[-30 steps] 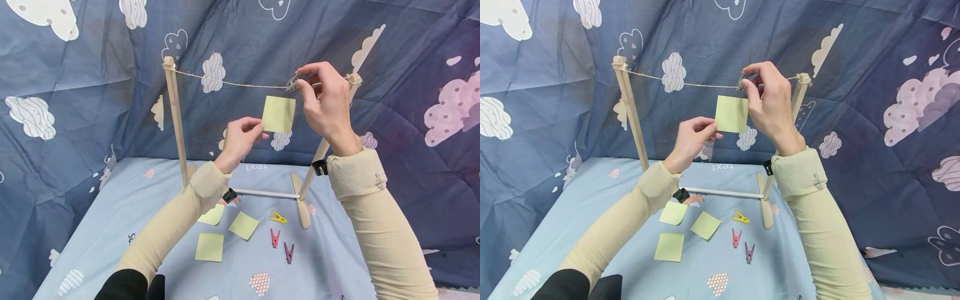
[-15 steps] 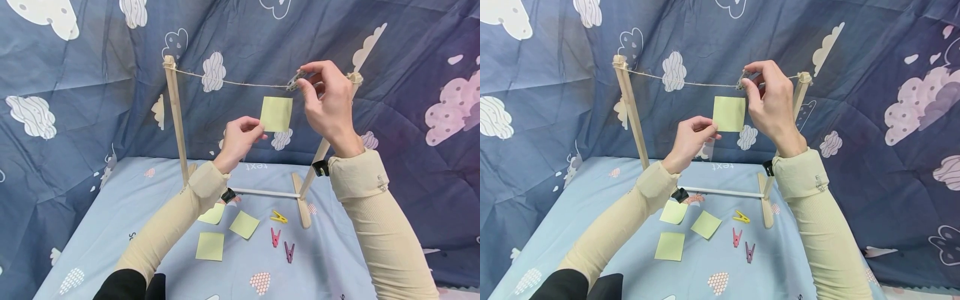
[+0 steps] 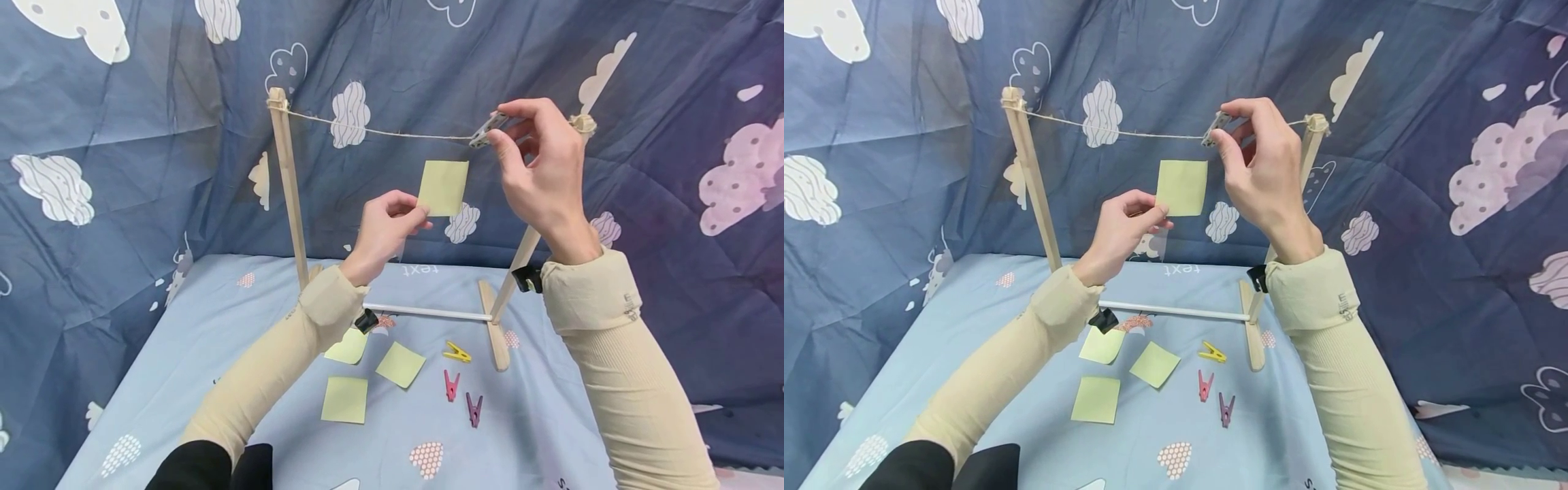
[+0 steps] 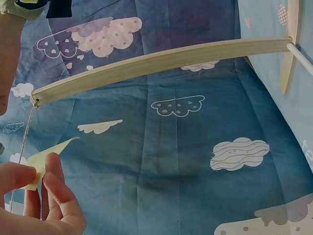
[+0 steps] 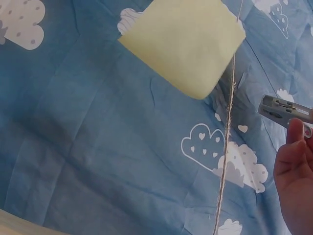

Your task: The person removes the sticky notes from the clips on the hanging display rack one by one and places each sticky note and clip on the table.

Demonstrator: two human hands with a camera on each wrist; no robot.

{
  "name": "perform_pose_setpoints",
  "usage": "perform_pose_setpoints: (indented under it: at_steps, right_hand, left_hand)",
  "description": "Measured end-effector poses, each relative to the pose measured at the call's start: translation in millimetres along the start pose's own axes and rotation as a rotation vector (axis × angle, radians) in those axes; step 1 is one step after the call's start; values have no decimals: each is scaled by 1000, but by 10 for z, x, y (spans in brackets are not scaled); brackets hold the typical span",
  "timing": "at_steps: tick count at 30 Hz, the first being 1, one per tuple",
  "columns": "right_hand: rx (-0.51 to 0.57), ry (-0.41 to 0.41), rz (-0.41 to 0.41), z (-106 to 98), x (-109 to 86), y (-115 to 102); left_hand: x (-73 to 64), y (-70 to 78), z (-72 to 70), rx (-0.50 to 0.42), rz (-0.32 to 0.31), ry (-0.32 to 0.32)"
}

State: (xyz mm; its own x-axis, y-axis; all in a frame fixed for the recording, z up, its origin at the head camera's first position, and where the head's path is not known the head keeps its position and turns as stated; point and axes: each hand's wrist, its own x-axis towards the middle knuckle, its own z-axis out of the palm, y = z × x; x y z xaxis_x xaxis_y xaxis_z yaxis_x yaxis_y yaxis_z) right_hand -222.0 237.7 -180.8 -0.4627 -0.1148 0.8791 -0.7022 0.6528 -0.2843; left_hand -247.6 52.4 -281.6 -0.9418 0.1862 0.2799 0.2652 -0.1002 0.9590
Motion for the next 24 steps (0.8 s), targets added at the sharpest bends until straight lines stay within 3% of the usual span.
perform_pose_setpoints:
  at_steps: [4, 7, 24]
  right_hand:
    - [23, 35, 89, -2, -16, -36]
    - [28, 46, 111, -15, -28, -42]
    - [170, 59, 104, -180, -199, -15]
  left_hand:
    - [-23, -8, -39, 8, 3, 5]
    - [-48, -14, -75, 1, -3, 9]
    - [-220, -65, -307, -8, -27, 12]
